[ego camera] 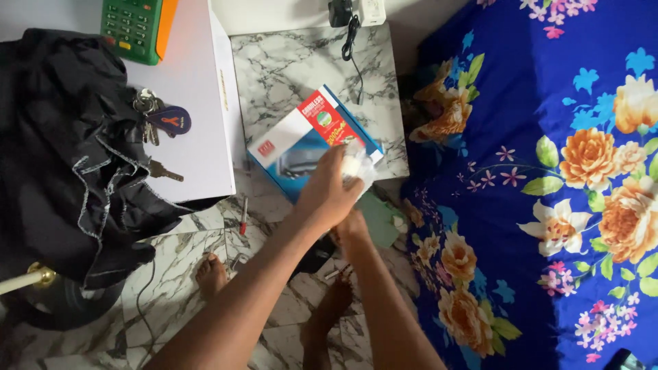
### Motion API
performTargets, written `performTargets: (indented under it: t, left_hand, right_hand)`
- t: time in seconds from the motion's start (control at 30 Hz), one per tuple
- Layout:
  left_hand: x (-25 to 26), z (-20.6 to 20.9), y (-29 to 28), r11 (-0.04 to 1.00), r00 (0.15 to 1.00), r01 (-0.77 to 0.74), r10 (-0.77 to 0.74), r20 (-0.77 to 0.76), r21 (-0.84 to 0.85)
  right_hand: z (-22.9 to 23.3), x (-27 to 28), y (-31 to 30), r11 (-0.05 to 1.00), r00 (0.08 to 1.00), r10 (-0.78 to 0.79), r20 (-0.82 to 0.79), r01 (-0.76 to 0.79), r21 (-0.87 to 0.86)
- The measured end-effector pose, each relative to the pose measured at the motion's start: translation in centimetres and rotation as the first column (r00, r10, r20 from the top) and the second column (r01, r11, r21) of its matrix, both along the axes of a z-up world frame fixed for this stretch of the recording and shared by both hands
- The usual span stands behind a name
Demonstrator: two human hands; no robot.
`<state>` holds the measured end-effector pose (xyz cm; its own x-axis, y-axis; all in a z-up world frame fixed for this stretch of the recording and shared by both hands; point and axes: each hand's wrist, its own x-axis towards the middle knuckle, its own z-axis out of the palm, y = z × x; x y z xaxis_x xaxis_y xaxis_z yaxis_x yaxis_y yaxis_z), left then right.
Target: The recorder unboxes a new hair clipper and examines its contents.
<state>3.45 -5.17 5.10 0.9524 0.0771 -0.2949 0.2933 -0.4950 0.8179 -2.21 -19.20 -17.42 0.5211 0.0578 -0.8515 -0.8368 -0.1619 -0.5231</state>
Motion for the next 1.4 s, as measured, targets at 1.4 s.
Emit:
performTargets:
  t: [1.4]
  left_hand:
    - [-9.5, 0.1, -1.0, 0.972, 0.943, -0.222, 0.234, 0.237, -0.074]
  right_hand:
    - [21.3, 8.7, -1.7, 0.897, 0.823, 0.375, 0.427, -0.206, -0.392]
